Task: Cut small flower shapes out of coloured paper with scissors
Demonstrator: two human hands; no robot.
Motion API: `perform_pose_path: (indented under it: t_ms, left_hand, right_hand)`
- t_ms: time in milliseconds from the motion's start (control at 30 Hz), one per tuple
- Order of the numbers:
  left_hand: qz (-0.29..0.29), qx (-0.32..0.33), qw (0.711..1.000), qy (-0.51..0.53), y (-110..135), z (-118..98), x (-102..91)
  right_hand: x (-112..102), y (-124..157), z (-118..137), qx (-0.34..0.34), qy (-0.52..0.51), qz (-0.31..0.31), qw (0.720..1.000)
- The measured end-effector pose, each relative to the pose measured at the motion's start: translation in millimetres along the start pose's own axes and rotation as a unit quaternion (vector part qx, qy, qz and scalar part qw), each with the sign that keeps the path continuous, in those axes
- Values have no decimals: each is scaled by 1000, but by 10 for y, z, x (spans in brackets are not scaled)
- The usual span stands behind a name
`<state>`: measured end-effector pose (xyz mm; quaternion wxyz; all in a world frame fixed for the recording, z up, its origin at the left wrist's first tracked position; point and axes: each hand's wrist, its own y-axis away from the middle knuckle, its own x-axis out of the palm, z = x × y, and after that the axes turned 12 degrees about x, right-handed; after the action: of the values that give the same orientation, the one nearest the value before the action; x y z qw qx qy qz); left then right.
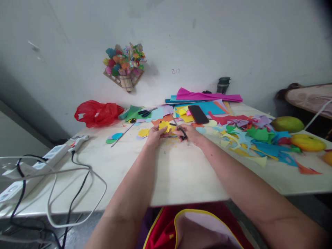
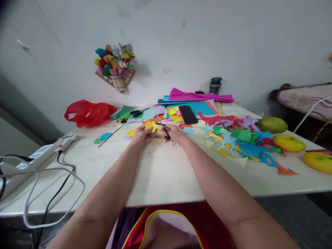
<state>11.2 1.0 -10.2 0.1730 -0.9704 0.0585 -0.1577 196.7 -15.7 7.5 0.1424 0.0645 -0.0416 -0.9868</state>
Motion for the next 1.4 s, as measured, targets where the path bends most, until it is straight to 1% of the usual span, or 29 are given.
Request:
perform_pose_path:
  t_ms: [167,333,567,1000,1200,1400]
  left_hand:
    - [-30,-2,999,25,-2,-21,27]
    - [-39,3,998,51,3,-60,50]
    - [-28,7,998,59,4,-58,38]
    - [-23,2,998,62,14,-69,46]
    - [-17,6,998,66,14,-61,33]
    - [-29,1,998,58,9,-66,40]
  right_hand:
    - [-40,-21,-52,8,40,51,998]
    - [-23,14,-34,9,66,63,996]
    - [-30,19,-23,7,81,80,993]
    - [-17,29,-9,20,87,72,993]
    - [-28,36,-8,19,90,82,992]
    - [-39,7,-40,17,88,81,993]
